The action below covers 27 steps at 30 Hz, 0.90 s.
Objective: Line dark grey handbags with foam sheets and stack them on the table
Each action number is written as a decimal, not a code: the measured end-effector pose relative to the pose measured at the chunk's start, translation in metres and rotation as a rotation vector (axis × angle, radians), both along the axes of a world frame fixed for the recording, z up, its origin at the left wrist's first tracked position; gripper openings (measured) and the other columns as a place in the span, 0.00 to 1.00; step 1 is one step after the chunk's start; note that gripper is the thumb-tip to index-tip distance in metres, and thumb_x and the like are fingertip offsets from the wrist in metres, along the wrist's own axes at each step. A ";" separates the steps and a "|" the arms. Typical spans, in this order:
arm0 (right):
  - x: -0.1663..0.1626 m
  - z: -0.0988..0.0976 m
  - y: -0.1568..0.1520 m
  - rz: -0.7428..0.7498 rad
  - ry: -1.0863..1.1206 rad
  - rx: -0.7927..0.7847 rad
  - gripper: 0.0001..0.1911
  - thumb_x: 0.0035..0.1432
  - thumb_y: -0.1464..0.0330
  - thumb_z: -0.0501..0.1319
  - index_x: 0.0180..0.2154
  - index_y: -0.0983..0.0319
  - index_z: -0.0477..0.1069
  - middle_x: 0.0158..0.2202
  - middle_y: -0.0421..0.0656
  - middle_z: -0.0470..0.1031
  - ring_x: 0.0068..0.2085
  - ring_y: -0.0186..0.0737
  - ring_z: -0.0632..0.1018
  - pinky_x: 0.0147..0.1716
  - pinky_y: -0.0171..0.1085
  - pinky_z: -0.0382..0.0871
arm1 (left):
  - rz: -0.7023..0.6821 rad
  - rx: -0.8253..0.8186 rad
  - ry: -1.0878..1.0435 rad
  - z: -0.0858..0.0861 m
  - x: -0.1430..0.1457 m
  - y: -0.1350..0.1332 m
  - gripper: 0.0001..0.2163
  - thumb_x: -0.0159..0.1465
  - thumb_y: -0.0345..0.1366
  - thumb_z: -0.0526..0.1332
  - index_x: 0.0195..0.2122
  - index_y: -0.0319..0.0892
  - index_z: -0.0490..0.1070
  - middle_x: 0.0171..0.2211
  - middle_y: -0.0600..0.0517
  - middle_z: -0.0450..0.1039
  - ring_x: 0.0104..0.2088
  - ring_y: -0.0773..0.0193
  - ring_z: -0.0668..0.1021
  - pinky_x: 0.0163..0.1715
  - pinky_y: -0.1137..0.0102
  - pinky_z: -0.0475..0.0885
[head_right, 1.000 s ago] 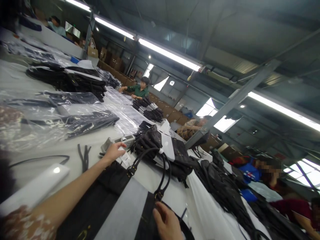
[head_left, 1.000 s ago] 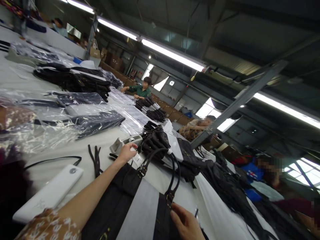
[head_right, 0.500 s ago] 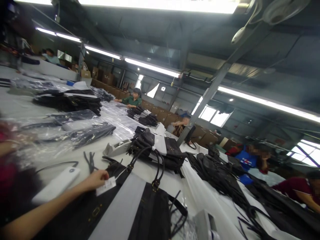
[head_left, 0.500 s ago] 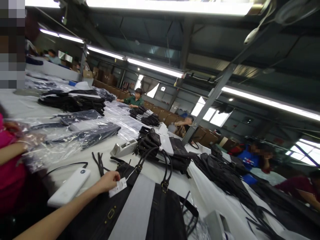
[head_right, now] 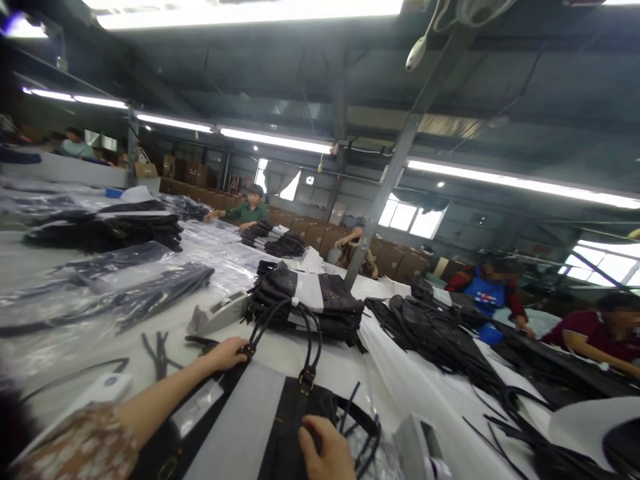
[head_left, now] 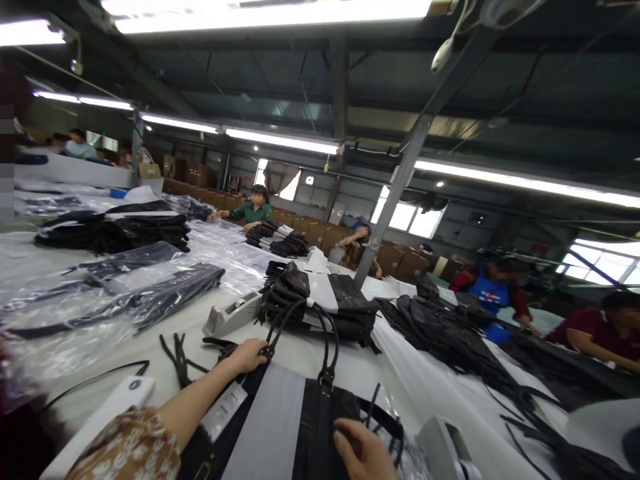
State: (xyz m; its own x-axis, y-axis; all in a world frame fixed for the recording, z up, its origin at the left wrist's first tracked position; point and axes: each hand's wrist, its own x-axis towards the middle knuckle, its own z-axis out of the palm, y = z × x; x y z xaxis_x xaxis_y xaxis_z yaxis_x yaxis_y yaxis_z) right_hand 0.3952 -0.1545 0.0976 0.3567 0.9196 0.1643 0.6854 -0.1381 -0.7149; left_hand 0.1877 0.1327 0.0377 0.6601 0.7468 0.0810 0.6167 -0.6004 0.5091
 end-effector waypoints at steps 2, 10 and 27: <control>-0.004 -0.001 0.054 0.024 0.132 -0.035 0.15 0.51 0.58 0.59 0.31 0.62 0.76 0.34 0.44 0.79 0.40 0.42 0.77 0.40 0.35 0.70 | -0.024 -0.003 -0.021 -0.009 0.008 0.015 0.10 0.61 0.39 0.58 0.39 0.38 0.73 0.37 0.49 0.75 0.40 0.61 0.75 0.43 0.65 0.69; -0.046 -0.070 0.252 -0.064 0.554 -0.161 0.18 0.54 0.57 0.54 0.25 0.65 0.70 0.20 0.41 0.69 0.20 0.31 0.65 0.19 0.31 0.56 | -0.111 0.006 -0.096 -0.024 0.004 0.044 0.13 0.61 0.42 0.54 0.29 0.41 0.74 0.30 0.52 0.74 0.34 0.65 0.74 0.34 0.73 0.64; -0.052 -0.143 0.310 -0.225 0.567 -0.021 0.21 0.51 0.55 0.58 0.24 0.67 0.73 0.19 0.44 0.72 0.23 0.36 0.72 0.22 0.32 0.62 | 0.022 0.050 -0.036 -0.001 -0.029 -0.001 0.21 0.65 0.46 0.49 0.55 0.46 0.65 0.52 0.43 0.68 0.52 0.51 0.70 0.51 0.58 0.63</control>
State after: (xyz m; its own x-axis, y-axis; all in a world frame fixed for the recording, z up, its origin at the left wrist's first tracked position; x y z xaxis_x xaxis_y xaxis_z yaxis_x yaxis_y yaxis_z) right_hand 0.3431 0.1556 -0.0454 0.5692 0.8126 -0.1251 0.1510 -0.2529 -0.9557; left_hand 0.1591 0.1316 0.0364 0.6397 0.7554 0.1422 0.6116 -0.6123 0.5010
